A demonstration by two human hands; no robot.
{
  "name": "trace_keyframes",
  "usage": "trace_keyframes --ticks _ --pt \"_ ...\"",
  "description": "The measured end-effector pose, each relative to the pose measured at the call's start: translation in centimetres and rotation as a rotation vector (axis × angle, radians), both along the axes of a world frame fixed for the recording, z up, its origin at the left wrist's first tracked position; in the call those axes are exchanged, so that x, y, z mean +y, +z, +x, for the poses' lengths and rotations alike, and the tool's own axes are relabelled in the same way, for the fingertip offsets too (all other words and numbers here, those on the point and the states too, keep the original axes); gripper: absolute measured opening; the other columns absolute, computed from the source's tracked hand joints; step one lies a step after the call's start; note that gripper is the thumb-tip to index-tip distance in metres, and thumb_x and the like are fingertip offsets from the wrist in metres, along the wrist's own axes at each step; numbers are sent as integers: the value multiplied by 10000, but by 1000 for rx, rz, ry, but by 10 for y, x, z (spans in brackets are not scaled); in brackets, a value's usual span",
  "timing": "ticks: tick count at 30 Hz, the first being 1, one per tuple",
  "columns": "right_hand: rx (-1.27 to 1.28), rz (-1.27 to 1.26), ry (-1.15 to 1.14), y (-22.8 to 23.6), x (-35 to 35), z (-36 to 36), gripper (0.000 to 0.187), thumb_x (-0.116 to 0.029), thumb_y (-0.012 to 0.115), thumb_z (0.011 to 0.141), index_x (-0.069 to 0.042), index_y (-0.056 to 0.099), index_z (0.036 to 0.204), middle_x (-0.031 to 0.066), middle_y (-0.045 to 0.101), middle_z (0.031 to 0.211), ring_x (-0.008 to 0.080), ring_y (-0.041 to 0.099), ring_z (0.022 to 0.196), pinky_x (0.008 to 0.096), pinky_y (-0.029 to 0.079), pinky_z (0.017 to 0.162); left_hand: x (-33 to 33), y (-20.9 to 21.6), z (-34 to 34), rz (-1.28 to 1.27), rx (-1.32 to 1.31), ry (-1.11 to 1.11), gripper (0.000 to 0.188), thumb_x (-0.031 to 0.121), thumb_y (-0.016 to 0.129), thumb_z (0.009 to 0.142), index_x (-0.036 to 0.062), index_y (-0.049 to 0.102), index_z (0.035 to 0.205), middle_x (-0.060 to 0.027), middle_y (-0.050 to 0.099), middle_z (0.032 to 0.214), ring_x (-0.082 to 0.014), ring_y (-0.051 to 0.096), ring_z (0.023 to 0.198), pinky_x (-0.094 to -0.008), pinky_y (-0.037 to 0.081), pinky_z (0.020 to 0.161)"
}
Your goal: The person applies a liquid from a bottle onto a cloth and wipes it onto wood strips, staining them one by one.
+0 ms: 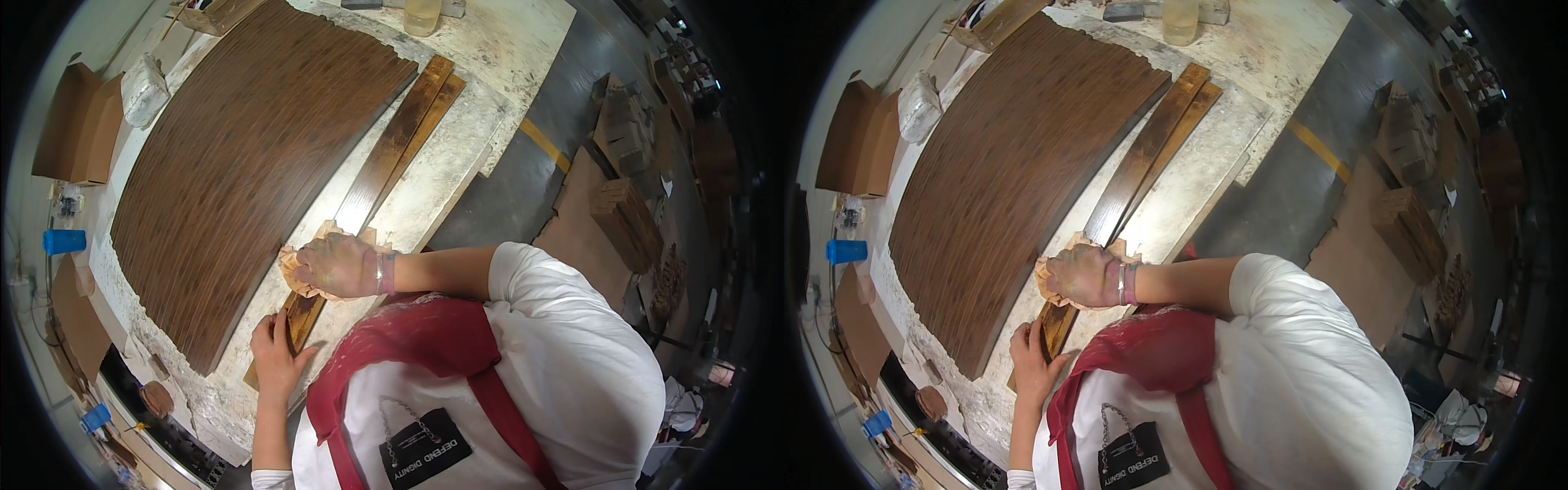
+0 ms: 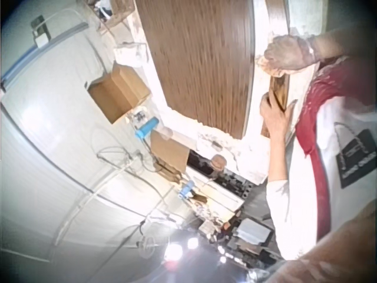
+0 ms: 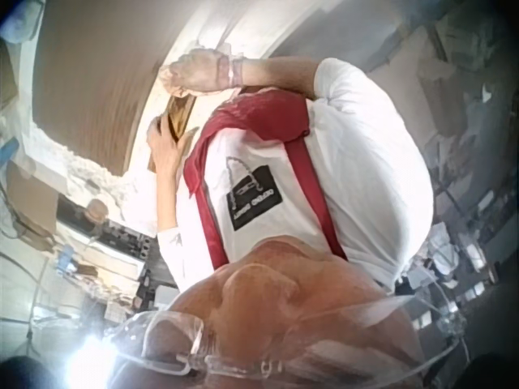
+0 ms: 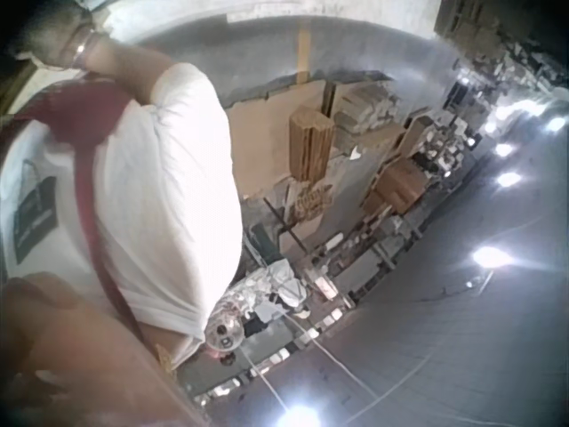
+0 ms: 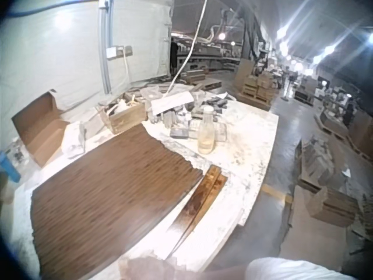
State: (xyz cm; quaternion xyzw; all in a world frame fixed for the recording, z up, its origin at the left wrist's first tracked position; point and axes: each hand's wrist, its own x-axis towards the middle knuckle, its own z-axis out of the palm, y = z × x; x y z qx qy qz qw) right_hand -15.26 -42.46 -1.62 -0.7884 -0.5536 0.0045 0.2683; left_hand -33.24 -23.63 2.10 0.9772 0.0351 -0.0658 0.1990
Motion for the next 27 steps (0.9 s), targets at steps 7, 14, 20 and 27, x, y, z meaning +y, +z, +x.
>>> trace_keyframes --ticks 7,14,20,27 --pt "630 60 -531 24 -113 158 228 -206 440 978 -66 619 958 22 541 667 123 532 552 256 444 429 10 -39 -11 27 -65 14 625 299 711 791 19 517 1314 -215 481 1243 -396 470 1128 -475 387 972" --pt "394 -5 -623 24 -104 135 293 -321 459 956 -95 643 925 56 642 804 166 625 711 299 532 631 2 -27 2 48 -130 -45 695 316 766 705 58 540 1310 -180 514 1264 -366 506 1097 -467 410 938" --pt "1136 485 -879 3 -168 224 290 -220 380 987 -67 619 925 60 623 816 137 616 705 307 489 469 4 -26 7 19 -118 -52 704 312 781 682 65 550 1298 -171 520 1253 -363 499 1105 -464 409 944" --pt "639 -80 -687 15 -130 135 225 -247 514 940 -106 620 1078 95 636 1019 208 643 890 374 526 797 2 -27 2 22 -128 -24 678 281 788 671 64 570 1275 -166 526 1231 -361 501 1087 -468 420 928"
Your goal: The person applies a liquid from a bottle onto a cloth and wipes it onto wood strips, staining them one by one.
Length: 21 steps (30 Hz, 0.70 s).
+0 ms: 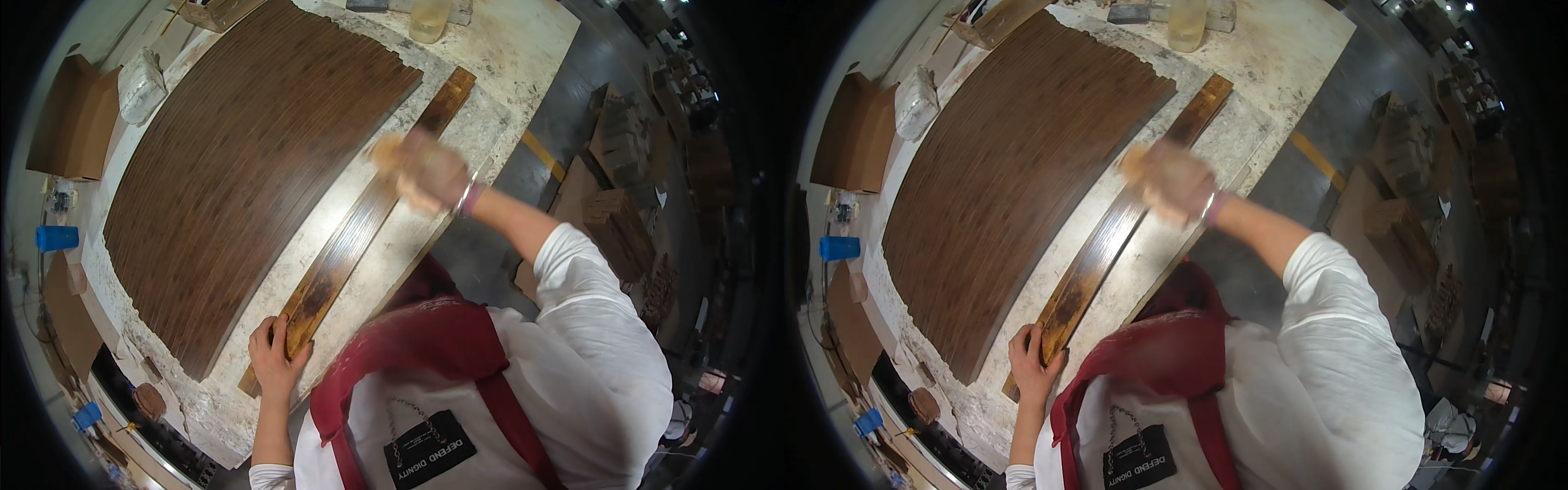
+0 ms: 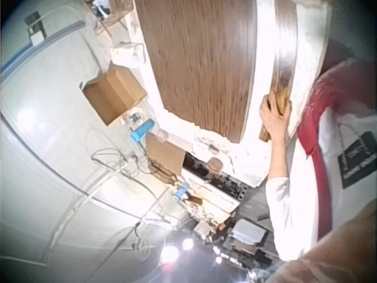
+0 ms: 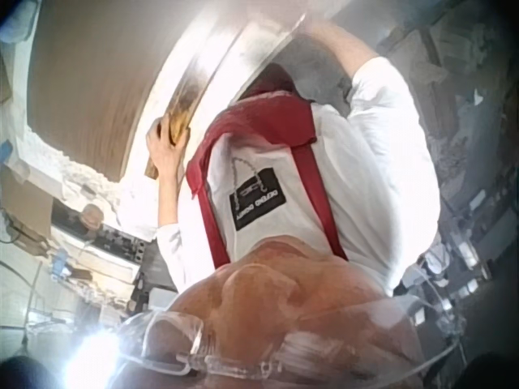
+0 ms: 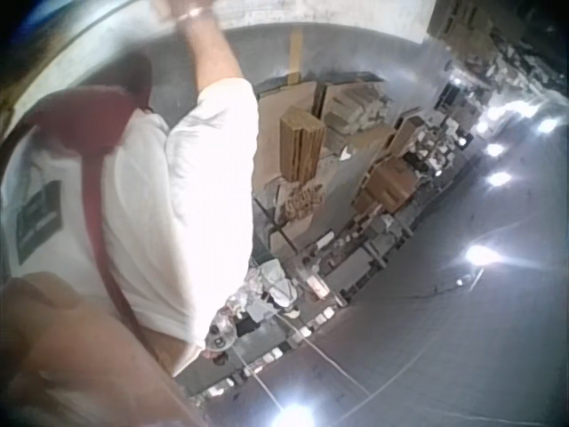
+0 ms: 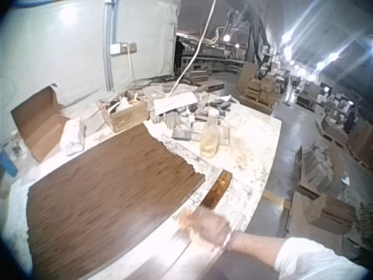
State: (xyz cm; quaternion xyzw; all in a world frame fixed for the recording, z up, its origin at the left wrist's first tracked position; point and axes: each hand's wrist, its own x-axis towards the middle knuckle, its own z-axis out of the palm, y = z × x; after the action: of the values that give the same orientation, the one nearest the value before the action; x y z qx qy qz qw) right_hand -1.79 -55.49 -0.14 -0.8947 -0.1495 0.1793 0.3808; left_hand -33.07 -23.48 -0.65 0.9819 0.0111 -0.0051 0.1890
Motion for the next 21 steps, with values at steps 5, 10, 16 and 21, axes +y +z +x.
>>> trace_keyframes --ticks 5,10,16,21 --pt "-354 -301 -196 25 -28 52 193 -174 515 894 -68 648 985 120 640 959 243 648 848 351 543 743 1 1 5 -11 -28 -28 661 273 787 674 64 577 1265 -164 528 1216 -360 506 1068 -464 425 915" --pt "-234 -299 -32 34 7 14 196 -134 475 908 -72 643 986 129 659 1041 238 660 942 344 512 869 0 -1 -2 2 -40 -11 657 283 786 681 67 578 1266 -161 534 1192 -355 510 1049 -460 428 899" --pt "56 4 -181 14 1 35 239 -206 454 970 -56 629 908 96 663 732 202 666 592 321 547 517 -2 -3 6 4 -72 -27 655 283 782 689 66 575 1272 -166 536 1170 -353 514 1035 -457 431 888" --pt "-162 84 571 -61 122 -137 390 -325 419 945 13 580 1055 146 670 882 239 669 785 383 551 730 0 -4 -1 -21 -28 -7 678 308 791 681 86 572 1283 -162 531 1179 -352 510 1065 -458 428 903"
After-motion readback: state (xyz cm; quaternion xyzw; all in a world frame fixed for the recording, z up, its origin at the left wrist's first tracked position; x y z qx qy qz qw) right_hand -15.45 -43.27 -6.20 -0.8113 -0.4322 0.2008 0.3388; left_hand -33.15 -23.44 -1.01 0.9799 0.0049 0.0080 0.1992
